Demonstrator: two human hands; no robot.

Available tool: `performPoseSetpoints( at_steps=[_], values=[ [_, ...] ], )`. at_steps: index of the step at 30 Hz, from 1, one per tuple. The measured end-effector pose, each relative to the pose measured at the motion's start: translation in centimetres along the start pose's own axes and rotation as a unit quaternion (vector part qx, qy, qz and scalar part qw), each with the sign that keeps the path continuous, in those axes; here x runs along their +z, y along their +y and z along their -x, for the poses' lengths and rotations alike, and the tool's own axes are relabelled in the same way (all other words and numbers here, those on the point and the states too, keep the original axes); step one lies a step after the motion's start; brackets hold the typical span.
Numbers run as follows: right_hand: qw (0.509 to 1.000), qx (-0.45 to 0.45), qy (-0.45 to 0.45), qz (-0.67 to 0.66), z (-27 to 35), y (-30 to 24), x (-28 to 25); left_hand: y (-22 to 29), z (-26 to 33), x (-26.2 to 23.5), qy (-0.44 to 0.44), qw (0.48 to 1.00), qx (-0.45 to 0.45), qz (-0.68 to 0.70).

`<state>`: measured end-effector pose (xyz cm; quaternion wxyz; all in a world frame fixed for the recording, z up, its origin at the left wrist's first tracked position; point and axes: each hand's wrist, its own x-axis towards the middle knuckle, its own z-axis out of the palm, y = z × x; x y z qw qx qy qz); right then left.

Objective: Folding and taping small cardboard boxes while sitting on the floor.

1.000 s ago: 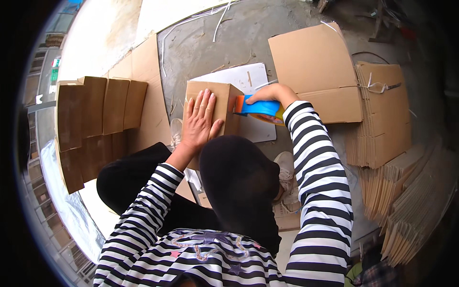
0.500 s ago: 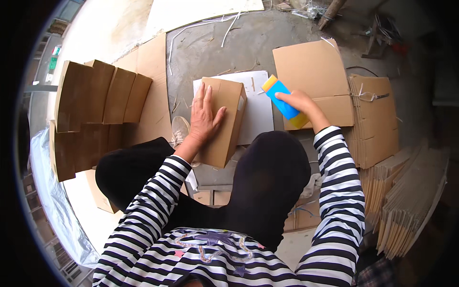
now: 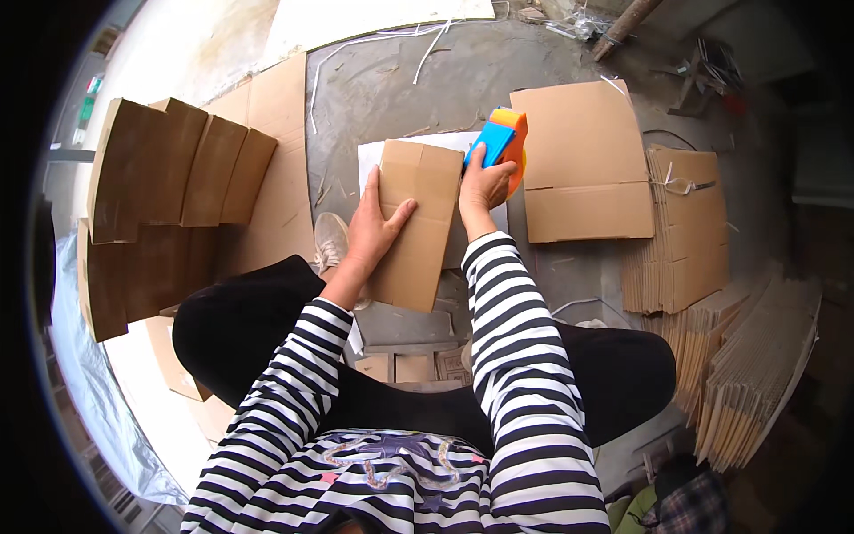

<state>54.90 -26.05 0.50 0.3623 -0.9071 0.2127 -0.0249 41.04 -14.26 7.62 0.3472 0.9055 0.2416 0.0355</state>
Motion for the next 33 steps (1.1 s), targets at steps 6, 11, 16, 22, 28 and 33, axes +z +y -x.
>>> performPoseSetpoints(
  at_steps=[6,11,16,22,28,33],
  values=[
    [0.999,0.009,-0.037,-0.017,-0.1,0.9,3.0,-0.6,0.2,-0.2,0.005,1.000,-0.022,0.022],
    [0.998,-0.001,-0.038,0.048,-1.3,5.3,4.9,0.0,0.2,0.5,-0.017,0.997,-0.029,0.063],
    [0.995,-0.083,-0.051,0.026,0.3,6.6,1.4,0.1,0.2,-0.4,-0.025,0.994,-0.062,0.081],
    [0.917,-0.180,-0.237,-0.265,3.1,1.6,-11.6,-2.7,0.3,0.7,0.236,0.963,0.069,-0.109],
    [0.856,-0.185,-0.440,-0.201,6.4,-1.6,-22.4,4.8,1.6,-6.9,-0.188,0.848,0.037,0.494],
    [0.818,-0.214,-0.515,-0.142,8.7,-3.5,-24.4,4.9,4.4,-9.9,-0.215,0.793,0.070,0.566]
  ],
)
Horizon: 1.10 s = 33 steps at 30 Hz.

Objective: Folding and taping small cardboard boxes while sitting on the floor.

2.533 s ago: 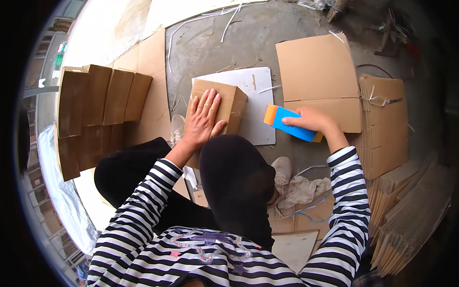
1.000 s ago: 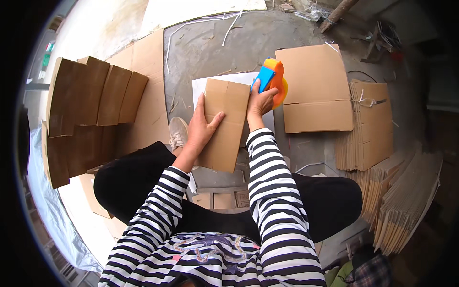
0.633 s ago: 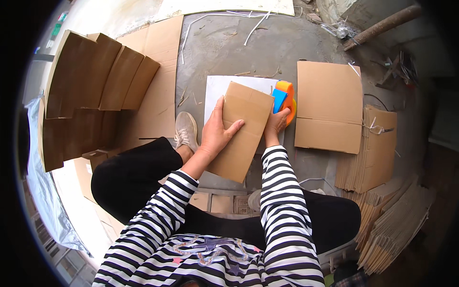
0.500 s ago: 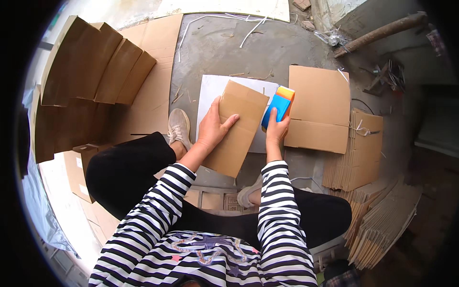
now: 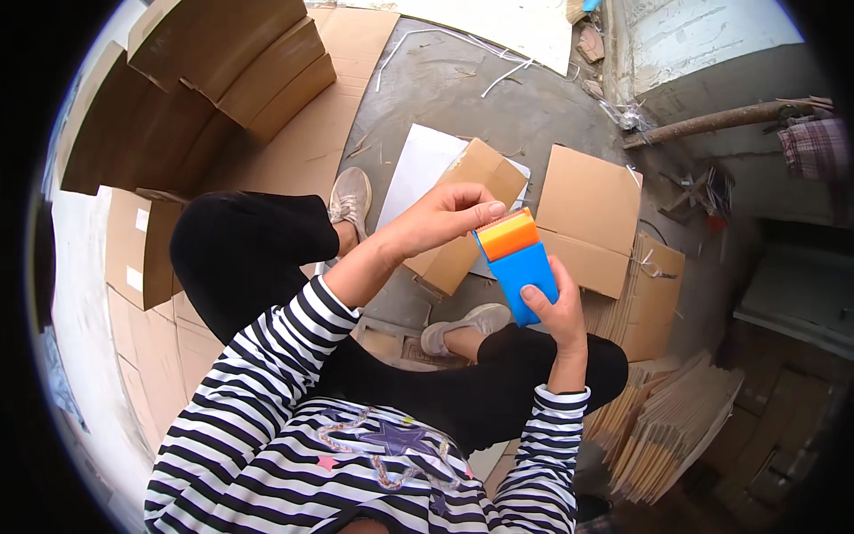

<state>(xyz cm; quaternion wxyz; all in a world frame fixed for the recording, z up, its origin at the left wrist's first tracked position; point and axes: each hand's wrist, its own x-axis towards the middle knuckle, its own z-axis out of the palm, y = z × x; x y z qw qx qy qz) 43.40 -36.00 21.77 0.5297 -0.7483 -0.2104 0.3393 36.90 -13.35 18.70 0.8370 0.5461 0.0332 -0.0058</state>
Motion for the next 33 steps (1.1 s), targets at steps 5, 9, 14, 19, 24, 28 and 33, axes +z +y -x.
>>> performPoseSetpoints(
  at_steps=[5,9,14,19,24,28,33],
  values=[
    [0.999,-0.001,-0.030,-0.018,0.0,0.0,1.2,0.3,2.0,-0.8,0.013,0.999,0.040,0.009],
    [0.999,0.009,-0.031,-0.011,-0.1,-0.1,1.9,-0.2,2.6,-1.3,0.042,0.999,0.025,0.001],
    [0.998,0.037,-0.028,0.047,-0.5,-0.3,2.2,-0.2,2.8,-1.9,0.056,0.997,-0.016,0.047],
    [0.993,0.049,-0.023,0.108,-0.5,-0.3,2.7,-2.8,2.4,-2.8,0.023,0.999,-0.026,-0.002],
    [0.991,0.052,-0.013,0.124,-0.3,0.3,2.7,-4.5,2.2,-2.9,0.033,0.997,-0.069,0.033],
    [0.987,0.056,0.004,0.147,-0.1,0.4,3.1,-4.2,2.2,-2.5,0.073,0.985,-0.127,0.095],
    [0.983,0.054,0.002,0.175,0.1,1.0,2.9,-5.3,2.0,-2.8,0.040,0.990,-0.120,0.059]
  ],
)
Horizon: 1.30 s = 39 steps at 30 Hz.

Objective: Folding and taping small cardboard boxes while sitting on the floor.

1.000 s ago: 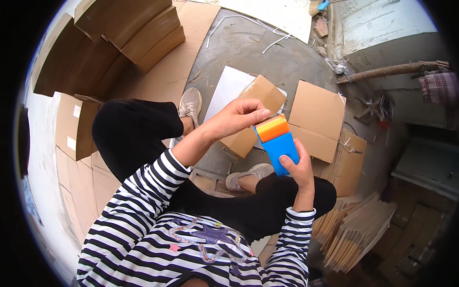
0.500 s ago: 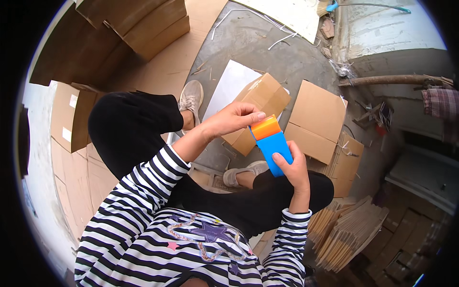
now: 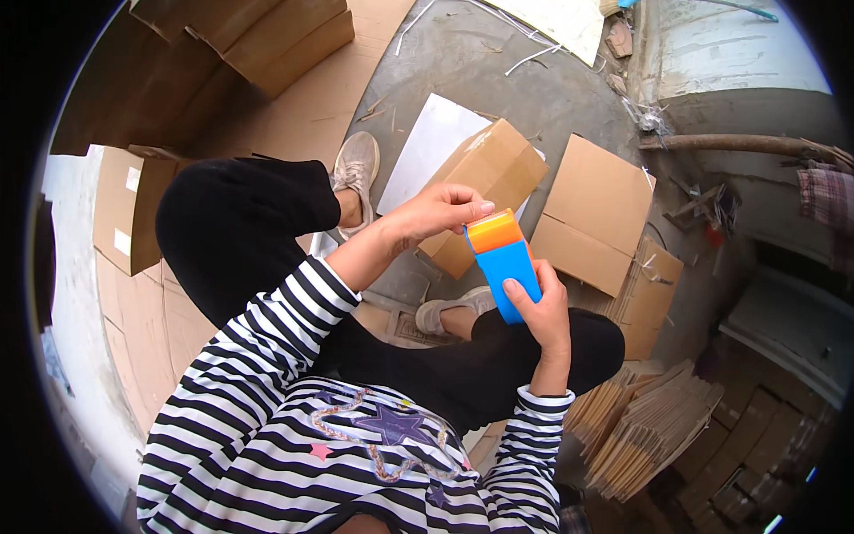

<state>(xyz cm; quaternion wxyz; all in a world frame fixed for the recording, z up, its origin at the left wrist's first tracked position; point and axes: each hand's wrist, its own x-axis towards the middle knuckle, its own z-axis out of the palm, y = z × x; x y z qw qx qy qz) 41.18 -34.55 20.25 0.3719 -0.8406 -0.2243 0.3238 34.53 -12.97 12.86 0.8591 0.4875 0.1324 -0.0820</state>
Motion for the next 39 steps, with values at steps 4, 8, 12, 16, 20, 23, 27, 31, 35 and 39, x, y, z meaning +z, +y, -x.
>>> performPoseSetpoints(
  at_steps=[4,8,12,16,20,23,27,31,35,39],
  values=[
    [0.999,0.003,-0.008,-0.037,-0.1,0.6,-0.1,-0.4,-0.3,0.2,0.005,1.000,-0.021,0.017],
    [0.995,0.008,-0.033,-0.090,-0.2,0.5,-0.3,-0.6,-0.4,-0.1,-0.005,1.000,-0.018,0.021],
    [0.992,0.000,-0.037,-0.118,-0.3,1.3,-0.5,0.0,-0.4,-0.2,-0.042,0.999,-0.010,0.026],
    [0.994,-0.002,-0.036,-0.103,-0.3,1.2,-0.6,0.9,0.0,0.0,-0.051,0.998,0.030,-0.025],
    [0.993,-0.011,-0.022,-0.117,-0.2,1.1,-0.9,1.9,0.3,0.8,-0.062,0.996,0.063,-0.011],
    [0.994,-0.019,-0.016,-0.108,0.1,0.5,-0.9,4.3,1.6,1.3,-0.031,0.965,0.129,-0.227],
    [0.990,-0.028,-0.003,-0.136,0.8,-0.8,-1.4,7.7,4.1,2.6,0.047,0.933,0.227,-0.274],
    [0.979,-0.013,-0.001,-0.202,2.1,-0.8,-2.2,12.0,6.7,1.8,0.127,0.904,0.303,-0.275],
    [0.963,-0.008,-0.002,-0.269,2.8,-1.2,-2.7,11.8,7.0,1.7,0.035,0.884,0.320,-0.340],
    [0.957,-0.015,0.011,-0.289,3.3,-1.7,-3.0,10.7,6.8,2.8,-0.051,0.884,0.330,-0.326]
  ],
)
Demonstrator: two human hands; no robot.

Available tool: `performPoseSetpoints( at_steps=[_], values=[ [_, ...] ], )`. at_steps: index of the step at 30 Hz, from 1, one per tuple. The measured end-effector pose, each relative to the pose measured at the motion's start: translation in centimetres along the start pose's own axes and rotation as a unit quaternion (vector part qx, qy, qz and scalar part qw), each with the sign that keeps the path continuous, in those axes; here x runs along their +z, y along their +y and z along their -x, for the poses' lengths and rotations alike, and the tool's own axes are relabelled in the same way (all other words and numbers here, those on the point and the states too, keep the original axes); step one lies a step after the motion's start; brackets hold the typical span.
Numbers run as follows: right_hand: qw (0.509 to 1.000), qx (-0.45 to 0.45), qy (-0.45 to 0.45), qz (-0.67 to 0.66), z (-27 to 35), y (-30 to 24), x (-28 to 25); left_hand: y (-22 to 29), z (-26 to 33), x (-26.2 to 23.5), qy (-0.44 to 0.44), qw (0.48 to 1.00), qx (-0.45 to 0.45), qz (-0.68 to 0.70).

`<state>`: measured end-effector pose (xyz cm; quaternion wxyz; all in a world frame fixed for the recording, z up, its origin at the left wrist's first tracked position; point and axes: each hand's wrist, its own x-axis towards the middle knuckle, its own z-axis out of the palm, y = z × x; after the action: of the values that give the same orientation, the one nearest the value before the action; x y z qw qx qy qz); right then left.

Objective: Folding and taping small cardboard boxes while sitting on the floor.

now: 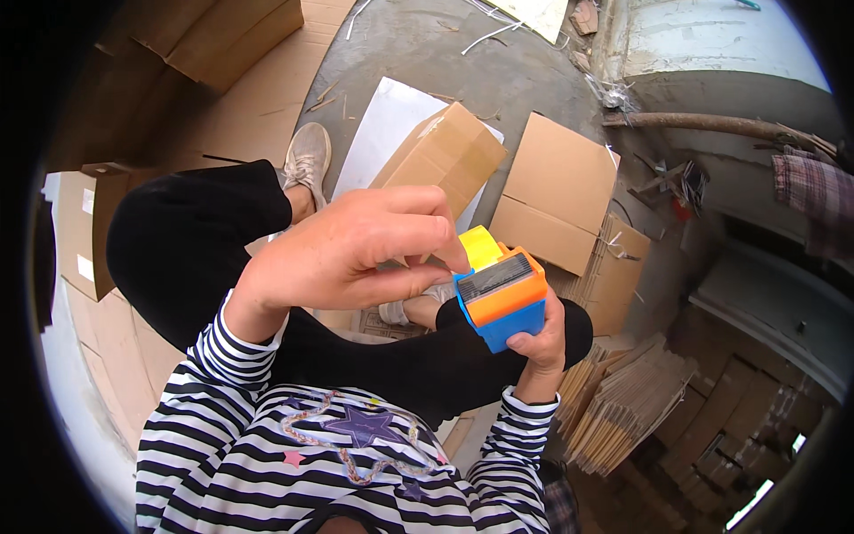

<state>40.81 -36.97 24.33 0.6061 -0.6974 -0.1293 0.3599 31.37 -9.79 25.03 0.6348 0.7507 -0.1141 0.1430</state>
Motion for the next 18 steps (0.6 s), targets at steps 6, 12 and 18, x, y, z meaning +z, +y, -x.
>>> performPoseSetpoints(
  at_steps=[6,12,18],
  values=[
    [1.000,0.008,-0.027,0.003,0.5,-0.4,-0.8,0.8,0.0,0.4,-0.043,0.999,0.025,-0.021],
    [0.999,0.019,-0.036,0.004,0.4,-1.2,-0.5,1.4,0.2,0.2,-0.043,0.997,0.040,-0.058],
    [0.998,0.030,-0.051,0.002,0.4,-1.4,-0.8,1.6,0.0,0.4,-0.046,0.994,0.062,-0.075]
  ],
)
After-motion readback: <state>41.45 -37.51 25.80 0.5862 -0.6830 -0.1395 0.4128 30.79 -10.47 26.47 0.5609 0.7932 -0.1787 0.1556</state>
